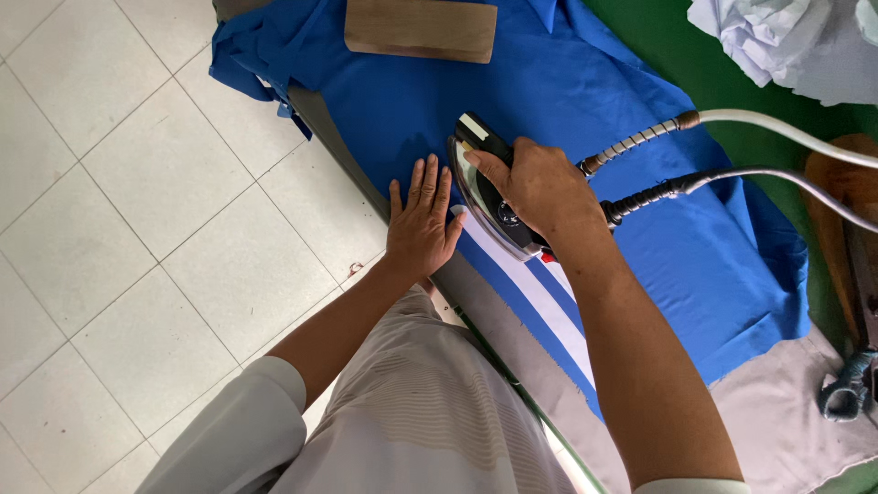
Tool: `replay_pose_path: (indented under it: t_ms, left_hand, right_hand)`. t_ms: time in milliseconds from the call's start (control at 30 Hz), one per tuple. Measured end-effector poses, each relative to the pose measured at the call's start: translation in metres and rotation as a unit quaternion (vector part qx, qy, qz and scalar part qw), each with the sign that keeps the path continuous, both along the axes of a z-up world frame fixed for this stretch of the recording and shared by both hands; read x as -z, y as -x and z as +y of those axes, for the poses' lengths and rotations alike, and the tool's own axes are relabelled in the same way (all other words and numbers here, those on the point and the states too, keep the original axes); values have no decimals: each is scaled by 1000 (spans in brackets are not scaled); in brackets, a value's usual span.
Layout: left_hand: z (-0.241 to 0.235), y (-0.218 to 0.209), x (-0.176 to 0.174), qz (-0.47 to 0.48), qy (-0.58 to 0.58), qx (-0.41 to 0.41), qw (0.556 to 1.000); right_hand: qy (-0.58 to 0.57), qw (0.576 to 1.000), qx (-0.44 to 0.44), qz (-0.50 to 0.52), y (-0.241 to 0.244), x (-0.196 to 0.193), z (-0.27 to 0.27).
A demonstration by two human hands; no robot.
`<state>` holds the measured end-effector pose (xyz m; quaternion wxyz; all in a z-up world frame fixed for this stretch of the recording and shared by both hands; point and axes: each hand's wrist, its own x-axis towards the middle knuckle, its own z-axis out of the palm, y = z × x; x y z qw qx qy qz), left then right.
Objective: The person irons a blue shirt laid out on an ironing board. They use a steam iron and a small wooden block to press the fabric, moving the iron back and forth over the shirt's surface. The person adjusts the shirt's position and uses the wooden block to assist in smoothing the material during the process.
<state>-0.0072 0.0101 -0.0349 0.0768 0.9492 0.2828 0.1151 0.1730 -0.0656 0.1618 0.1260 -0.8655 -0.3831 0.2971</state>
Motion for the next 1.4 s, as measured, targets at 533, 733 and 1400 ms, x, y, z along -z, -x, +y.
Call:
replay_pose_path:
  t_ms: [533, 733, 1400]
  left_hand:
    - [-9, -10, -4, 9, 13, 75, 997]
    - [-6, -9, -5, 47, 52, 98, 993]
    - [4, -3, -1, 29, 21, 76, 996]
  right_hand:
    - [33, 999, 32, -2, 15, 2, -68]
    - [62, 997, 43, 1, 25, 0, -101]
    - [38, 995, 97, -1, -5, 4, -48]
